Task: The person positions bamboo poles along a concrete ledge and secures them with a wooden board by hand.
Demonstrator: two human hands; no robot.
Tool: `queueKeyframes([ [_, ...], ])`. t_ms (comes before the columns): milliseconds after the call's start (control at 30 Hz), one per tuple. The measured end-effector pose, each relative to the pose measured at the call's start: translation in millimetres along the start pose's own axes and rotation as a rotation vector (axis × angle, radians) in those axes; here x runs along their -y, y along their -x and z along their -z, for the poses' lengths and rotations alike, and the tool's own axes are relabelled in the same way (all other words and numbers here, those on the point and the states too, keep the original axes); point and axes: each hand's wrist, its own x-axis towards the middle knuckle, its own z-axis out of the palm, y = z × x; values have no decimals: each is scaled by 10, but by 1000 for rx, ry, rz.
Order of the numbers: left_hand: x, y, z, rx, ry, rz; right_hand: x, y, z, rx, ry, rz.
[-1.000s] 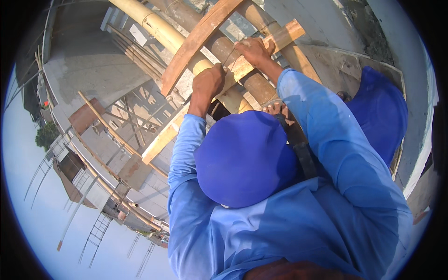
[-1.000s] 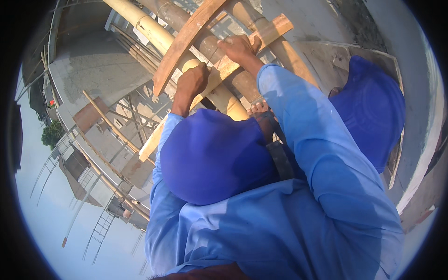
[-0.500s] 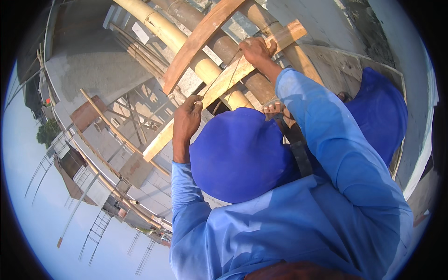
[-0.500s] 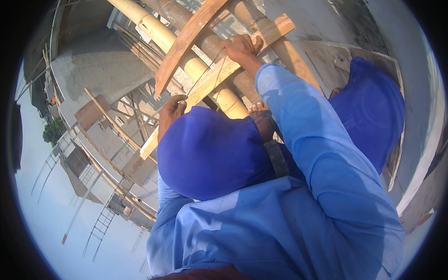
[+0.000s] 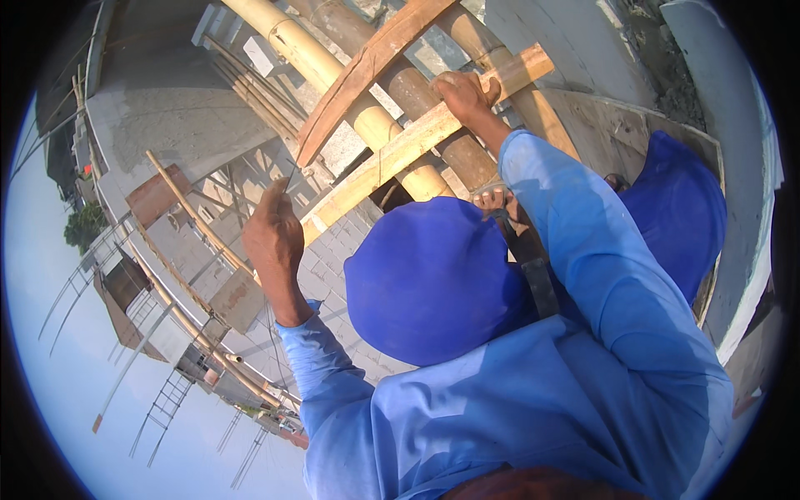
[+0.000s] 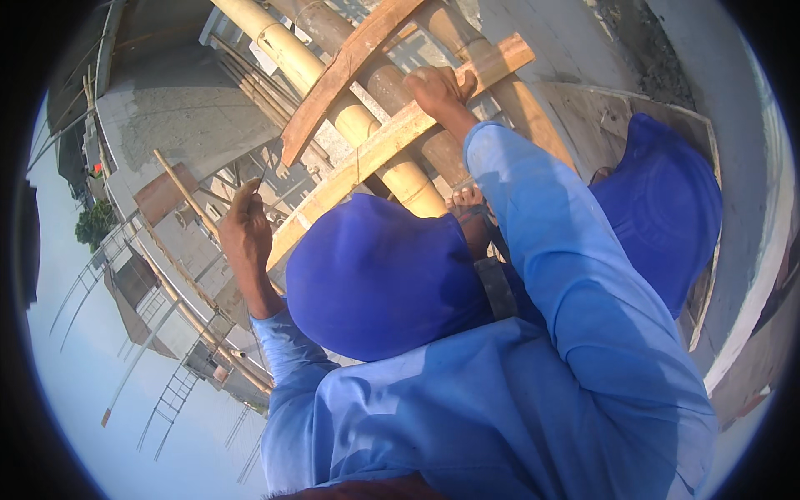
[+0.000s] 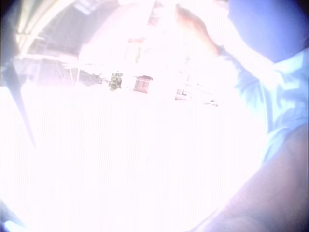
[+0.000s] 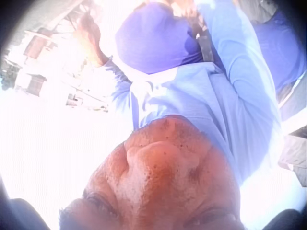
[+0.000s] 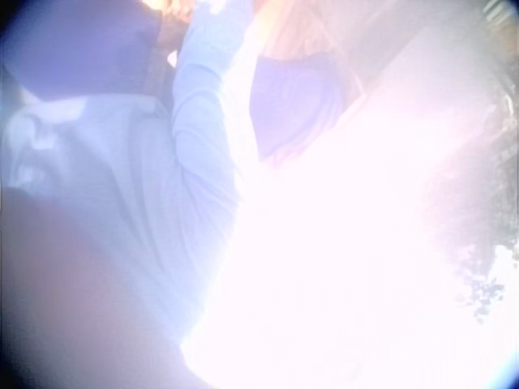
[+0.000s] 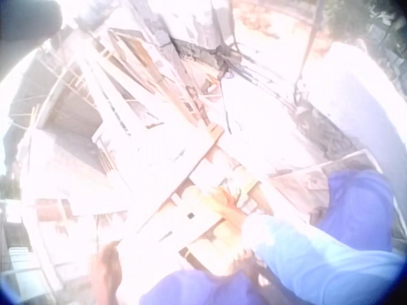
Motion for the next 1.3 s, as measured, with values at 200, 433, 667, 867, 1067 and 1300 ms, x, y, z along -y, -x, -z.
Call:
queueKeyframes([
  [200, -24, -795, -678, -175, 182, -128, 97, 70, 118, 37, 26, -13],
  [433, -386, -1763, -1746, 56, 65, -76, 173, 81, 99, 94, -8, 72],
  [667, -800, -1632, -1647, -18, 208, -125, -177, -80, -49, 32, -129, 118],
  [867, -509, -795, -1400, 397, 449, -191, -66, -12, 14, 38, -276, 54],
  [1067, -93, -598, -1394, 794, 269, -128, 15, -14, 11, -63, -233, 1],
  [1300, -264, -522, -1261, 583, -197, -218, -123, -30, 24, -33, -176, 62],
])
